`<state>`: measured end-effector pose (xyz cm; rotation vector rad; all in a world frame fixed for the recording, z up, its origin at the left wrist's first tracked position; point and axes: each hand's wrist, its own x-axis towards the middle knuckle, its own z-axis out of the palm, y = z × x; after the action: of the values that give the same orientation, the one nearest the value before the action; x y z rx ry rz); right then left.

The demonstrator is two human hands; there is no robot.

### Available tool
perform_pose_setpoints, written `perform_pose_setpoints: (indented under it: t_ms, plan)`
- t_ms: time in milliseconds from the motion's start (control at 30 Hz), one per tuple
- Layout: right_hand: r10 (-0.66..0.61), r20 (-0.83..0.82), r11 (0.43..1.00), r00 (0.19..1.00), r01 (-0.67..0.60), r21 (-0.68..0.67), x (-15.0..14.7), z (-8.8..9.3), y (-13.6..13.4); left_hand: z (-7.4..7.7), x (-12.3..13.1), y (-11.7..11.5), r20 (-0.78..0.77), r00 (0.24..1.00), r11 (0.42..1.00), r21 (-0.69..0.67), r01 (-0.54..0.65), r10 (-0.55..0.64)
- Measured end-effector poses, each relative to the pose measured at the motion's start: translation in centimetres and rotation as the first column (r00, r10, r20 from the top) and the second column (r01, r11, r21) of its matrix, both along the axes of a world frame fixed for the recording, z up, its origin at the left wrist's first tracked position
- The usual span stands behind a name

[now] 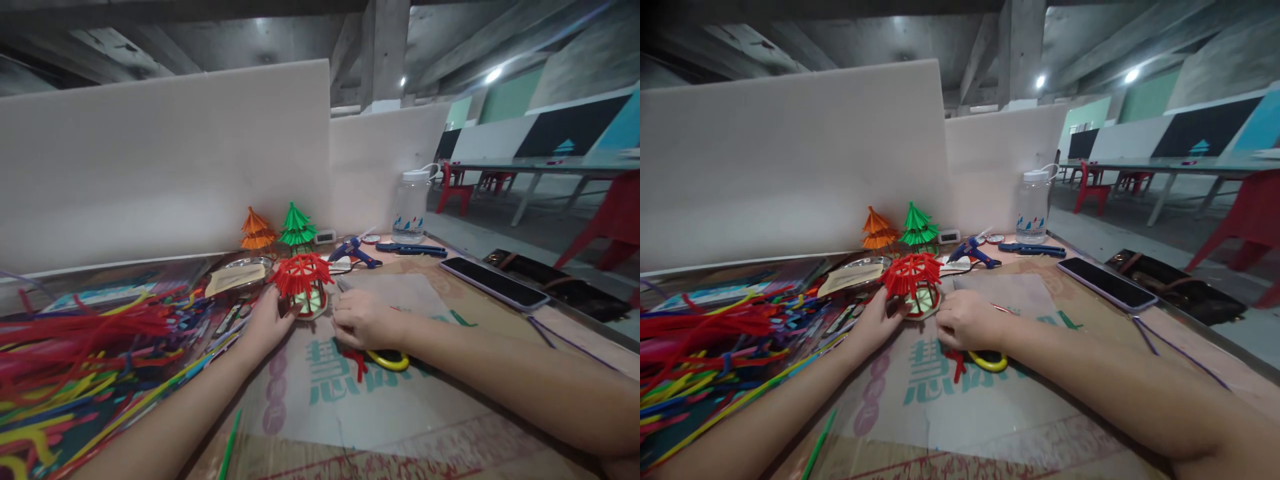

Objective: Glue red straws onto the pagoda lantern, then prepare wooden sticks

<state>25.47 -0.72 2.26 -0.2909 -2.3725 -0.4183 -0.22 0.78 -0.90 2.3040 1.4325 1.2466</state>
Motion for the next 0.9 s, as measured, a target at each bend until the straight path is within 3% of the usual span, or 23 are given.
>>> perform_pose_setpoints:
  t_ms: [200,300,400,533,600,900]
  plan:
    - [0.007,-0.005,0.984,1.0,-0.008,-0.176,0.0,-0.5,-0.3,0.3,-0.1,-0.5,-0.014,1.0,1.0,0.021,0.023,-0.022]
    - [0.018,-0.088,0.941,0.996,-0.046,-0.334,0.5,-0.2,-0.2,0.8,0.0,-0.9,-0.027,1.0,1.0,0.009,0.01,-0.01]
    - [-0.107,-0.152,0.847,0.983,0.01,-0.532,1.3,0.2,0.4,1.2,0.1,-1.0,-0.033,0.999,1.0,-0.018,0.003,-0.003]
    - [-0.304,-0.059,0.676,0.951,0.172,-0.716,1.9,0.3,1.2,1.3,0.2,-1.0,-0.024,1.0,0.999,-0.049,0.002,-0.003]
    - [-0.329,-0.01,0.642,0.944,0.216,-0.736,1.9,0.2,1.4,1.2,0.1,-1.1,-0.019,1.0,0.999,-0.05,0.001,-0.002]
    - [-0.546,-0.043,0.625,0.837,0.372,-0.687,1.7,-0.6,1.5,0.9,-0.4,-1.6,-0.01,0.999,0.999,-0.025,0.039,-0.039]
